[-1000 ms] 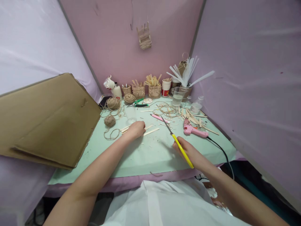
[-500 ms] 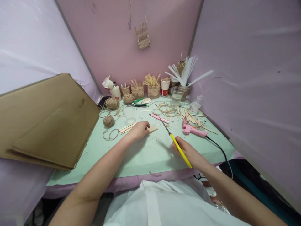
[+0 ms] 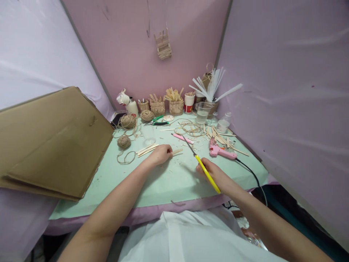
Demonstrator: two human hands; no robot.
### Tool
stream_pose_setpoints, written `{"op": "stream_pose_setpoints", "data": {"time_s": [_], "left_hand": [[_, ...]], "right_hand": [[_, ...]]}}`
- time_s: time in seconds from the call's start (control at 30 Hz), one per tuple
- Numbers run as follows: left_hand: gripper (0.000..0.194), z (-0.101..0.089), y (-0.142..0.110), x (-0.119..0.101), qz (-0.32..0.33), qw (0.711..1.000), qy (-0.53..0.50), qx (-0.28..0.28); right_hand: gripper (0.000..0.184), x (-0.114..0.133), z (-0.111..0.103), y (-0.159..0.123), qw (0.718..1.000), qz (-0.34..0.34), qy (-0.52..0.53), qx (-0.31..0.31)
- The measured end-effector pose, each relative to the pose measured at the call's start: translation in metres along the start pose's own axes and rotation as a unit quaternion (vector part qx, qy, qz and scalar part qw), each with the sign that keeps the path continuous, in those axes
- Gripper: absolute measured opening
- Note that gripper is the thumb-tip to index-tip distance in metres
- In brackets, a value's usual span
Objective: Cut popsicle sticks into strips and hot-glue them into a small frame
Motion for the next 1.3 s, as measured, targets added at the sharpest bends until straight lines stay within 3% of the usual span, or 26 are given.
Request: {"op": "stream_pose_setpoints", "data": {"time_s": [0.07,0.17,0.23,0.3,0.43,0.63,0.93,1.3], "left_hand": [[0.011,-0.007,0.001,-0.004,0.015,0.989,-0.143,-0.023],[0.015,-0.015,0.003,-0.007,0.053,0.925,-0.369,-0.07],[0.019,-0.014,0.004,-0.006,0.074,0.887,-0.448,-0.085],[0.019,-0.007,0.006,-0.001,0.073,0.874,-0.472,-0.088],[0.014,0.005,0.008,0.011,0.069,0.889,-0.441,-0.106],[0.011,0.008,0.005,0.011,0.089,0.924,-0.354,-0.109],[0.019,0.007,-0.003,0.003,0.11,0.967,-0.188,-0.133],[0.022,0.01,-0.001,0.002,0.103,0.974,-0.147,-0.139]], "right_hand": [[0.03,0.002,-0.005,0.01,1.0,-0.007,0.002,-0.029],[0.033,0.008,-0.015,0.039,0.993,-0.042,0.004,-0.113],[0.033,0.016,-0.019,0.063,0.981,-0.09,0.021,-0.168],[0.034,0.025,-0.016,0.087,0.967,-0.146,0.066,-0.197],[0.03,0.033,0.003,0.115,0.955,-0.201,0.122,-0.18],[0.031,0.018,0.024,0.117,0.956,-0.211,0.133,-0.155],[0.028,0.01,0.025,0.117,0.954,-0.217,0.098,-0.18],[0.026,0.01,0.027,0.114,0.946,-0.229,0.143,-0.176]]}}
Point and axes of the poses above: each hand's wrist, its own y-axis towards the middle knuckle, its own z-axis out of the palm, x = y × z, the point moved 5 cm from there along y, towards the middle knuckle, and after that the axes turned 10 degrees about -z, right-handed, at the moved point
